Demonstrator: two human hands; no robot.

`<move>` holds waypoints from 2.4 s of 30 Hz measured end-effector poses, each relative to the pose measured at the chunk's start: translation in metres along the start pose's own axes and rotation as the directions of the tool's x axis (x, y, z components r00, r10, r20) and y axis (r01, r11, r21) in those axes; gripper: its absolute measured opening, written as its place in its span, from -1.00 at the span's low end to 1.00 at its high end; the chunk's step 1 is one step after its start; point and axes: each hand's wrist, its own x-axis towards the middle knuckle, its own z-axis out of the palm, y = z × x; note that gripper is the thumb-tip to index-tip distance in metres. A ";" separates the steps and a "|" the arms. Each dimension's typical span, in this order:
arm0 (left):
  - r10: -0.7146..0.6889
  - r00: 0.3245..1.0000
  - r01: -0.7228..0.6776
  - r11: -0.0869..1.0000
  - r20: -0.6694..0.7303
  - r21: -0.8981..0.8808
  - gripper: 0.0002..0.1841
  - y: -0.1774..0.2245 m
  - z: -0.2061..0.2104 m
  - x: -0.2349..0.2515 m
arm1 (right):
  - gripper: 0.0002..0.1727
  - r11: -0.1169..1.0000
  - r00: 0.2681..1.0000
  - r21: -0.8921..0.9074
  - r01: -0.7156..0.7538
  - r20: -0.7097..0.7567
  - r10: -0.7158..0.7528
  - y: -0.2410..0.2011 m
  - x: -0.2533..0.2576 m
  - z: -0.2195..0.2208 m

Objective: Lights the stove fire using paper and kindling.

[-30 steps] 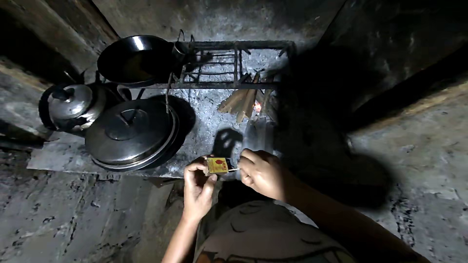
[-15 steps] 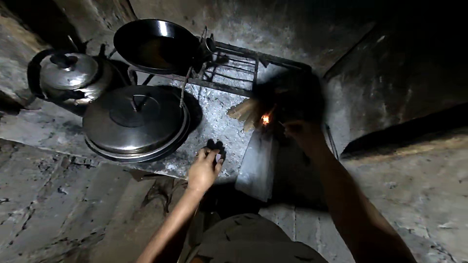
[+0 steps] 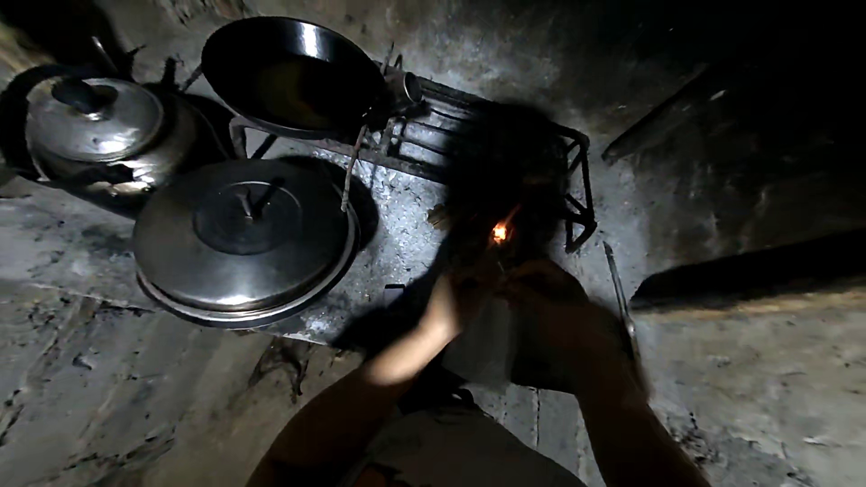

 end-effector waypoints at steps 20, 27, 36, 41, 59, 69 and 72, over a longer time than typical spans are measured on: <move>0.456 0.850 -0.512 0.593 0.264 0.622 -0.73 -0.038 0.016 -0.010 | -0.74 0.746 0.992 -0.665 0.025 -0.079 -0.103 0.002 -0.042 -0.019; -0.393 0.920 0.158 0.390 0.008 0.907 -0.40 -0.027 -0.005 -0.010 | -0.60 0.929 0.851 0.085 -0.360 -0.378 0.364 0.064 -0.072 -0.023; -0.458 0.885 0.184 0.509 0.084 0.841 -0.44 -0.047 0.014 -0.009 | -0.66 0.858 0.833 0.344 -0.380 -0.275 0.480 0.082 -0.081 -0.003; -0.388 0.907 0.257 0.819 0.163 0.513 -0.58 -0.047 0.033 -0.032 | -0.70 0.713 0.854 0.630 -0.309 -0.147 0.499 0.094 -0.087 0.002; -0.207 0.964 0.139 0.927 -0.165 -0.349 -0.66 -0.029 -0.007 -0.135 | -0.73 0.878 0.919 -0.450 0.166 -0.251 -0.303 0.038 0.006 -0.045; 0.017 1.000 -0.010 0.732 0.004 -0.682 -0.34 -0.060 -0.055 -0.152 | -0.70 0.479 0.971 -0.875 -0.077 -0.174 -0.161 0.045 0.109 -0.020; 0.100 0.994 -0.030 0.694 0.054 -0.719 -0.28 -0.071 -0.062 -0.150 | -0.69 0.382 0.971 -0.909 -0.169 -0.219 -0.091 0.047 0.118 -0.013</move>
